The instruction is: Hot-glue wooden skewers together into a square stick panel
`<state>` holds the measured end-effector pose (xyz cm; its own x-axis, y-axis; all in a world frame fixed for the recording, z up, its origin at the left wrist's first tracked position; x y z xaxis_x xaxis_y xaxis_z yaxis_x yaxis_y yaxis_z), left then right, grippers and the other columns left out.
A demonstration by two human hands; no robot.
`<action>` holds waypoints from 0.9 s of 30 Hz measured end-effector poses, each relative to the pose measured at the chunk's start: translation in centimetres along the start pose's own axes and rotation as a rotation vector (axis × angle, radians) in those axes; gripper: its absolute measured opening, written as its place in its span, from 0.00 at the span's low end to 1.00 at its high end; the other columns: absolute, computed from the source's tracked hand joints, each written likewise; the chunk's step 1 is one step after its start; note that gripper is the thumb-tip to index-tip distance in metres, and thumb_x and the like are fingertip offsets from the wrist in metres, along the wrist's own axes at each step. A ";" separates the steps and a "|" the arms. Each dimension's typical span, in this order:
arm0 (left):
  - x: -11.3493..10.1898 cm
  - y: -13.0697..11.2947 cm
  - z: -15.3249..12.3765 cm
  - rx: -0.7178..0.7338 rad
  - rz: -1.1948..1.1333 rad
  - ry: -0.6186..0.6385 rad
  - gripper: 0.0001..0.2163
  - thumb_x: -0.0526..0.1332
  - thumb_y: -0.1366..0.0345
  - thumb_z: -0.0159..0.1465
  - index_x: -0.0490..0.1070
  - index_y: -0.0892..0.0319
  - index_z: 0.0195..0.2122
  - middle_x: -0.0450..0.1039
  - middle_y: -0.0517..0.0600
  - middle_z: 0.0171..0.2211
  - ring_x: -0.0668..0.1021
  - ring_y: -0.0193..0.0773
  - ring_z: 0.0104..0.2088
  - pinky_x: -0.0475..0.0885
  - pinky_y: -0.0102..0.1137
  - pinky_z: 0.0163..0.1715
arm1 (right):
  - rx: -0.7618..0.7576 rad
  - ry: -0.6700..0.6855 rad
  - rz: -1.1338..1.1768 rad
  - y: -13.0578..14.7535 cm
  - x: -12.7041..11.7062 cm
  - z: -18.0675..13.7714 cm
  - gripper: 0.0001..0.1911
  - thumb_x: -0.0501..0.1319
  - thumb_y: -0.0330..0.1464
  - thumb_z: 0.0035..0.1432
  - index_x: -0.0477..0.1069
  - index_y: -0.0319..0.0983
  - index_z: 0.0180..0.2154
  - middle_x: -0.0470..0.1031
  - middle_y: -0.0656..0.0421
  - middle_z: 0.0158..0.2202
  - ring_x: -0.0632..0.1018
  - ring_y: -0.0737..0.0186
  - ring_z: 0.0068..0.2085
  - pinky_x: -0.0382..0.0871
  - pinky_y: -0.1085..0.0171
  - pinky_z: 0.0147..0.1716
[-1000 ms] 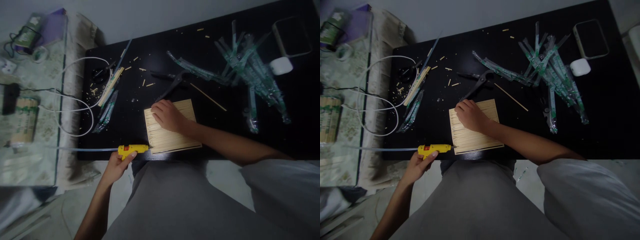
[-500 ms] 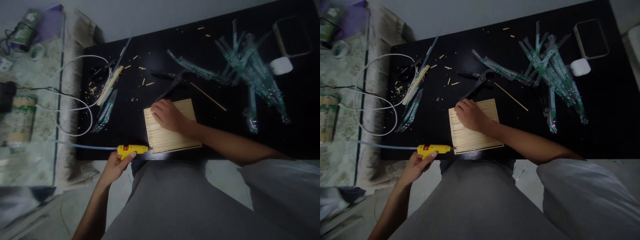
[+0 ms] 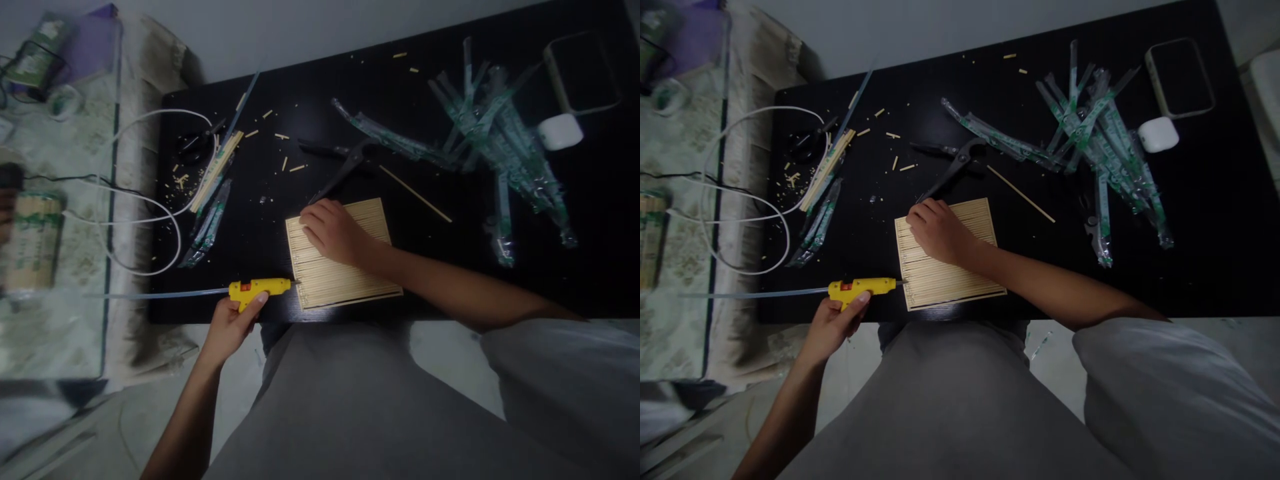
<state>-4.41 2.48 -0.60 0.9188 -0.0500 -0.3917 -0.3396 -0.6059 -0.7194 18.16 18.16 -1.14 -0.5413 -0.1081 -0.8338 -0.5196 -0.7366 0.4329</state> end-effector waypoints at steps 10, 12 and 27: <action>0.6 -2.1 1.3 0.014 -0.042 -0.007 0.22 0.69 0.47 0.61 0.70 0.59 0.21 0.60 0.43 0.13 0.62 0.28 0.14 0.53 0.26 0.14 | -0.004 0.004 -0.015 0.0 -0.1 0.0 0.13 0.52 0.26 0.73 0.76 0.34 0.46 0.79 0.48 0.50 0.72 0.50 0.50 0.60 0.54 0.48; 0.7 -2.3 1.4 0.006 -0.041 -0.028 0.24 0.68 0.46 0.61 0.66 0.58 0.19 0.59 0.43 0.12 0.62 0.28 0.13 0.53 0.25 0.14 | -0.004 0.003 -0.007 0.0 -0.1 0.0 0.13 0.52 0.26 0.73 0.76 0.34 0.45 0.79 0.48 0.50 0.72 0.50 0.50 0.61 0.53 0.48; 0.4 -1.8 1.2 0.002 0.003 -0.040 0.25 0.66 0.45 0.63 0.65 0.57 0.18 0.58 0.43 0.11 0.61 0.29 0.13 0.52 0.26 0.13 | 0.006 0.019 0.017 0.0 -0.3 0.1 0.13 0.51 0.26 0.73 0.75 0.35 0.45 0.79 0.48 0.50 0.72 0.49 0.51 0.61 0.53 0.48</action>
<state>-3.63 4.51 -0.14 0.9089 -0.0204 -0.4166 -0.3432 -0.6041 -0.7192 18.29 18.23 -0.86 -0.5377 -0.1332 -0.8325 -0.5141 -0.7308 0.4490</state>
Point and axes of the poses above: each hand's wrist, its own z-axis towards the middle knuckle, its own x-axis out of the palm, y = z × x, the point moved 5 cm from there along z, towards the middle knuckle
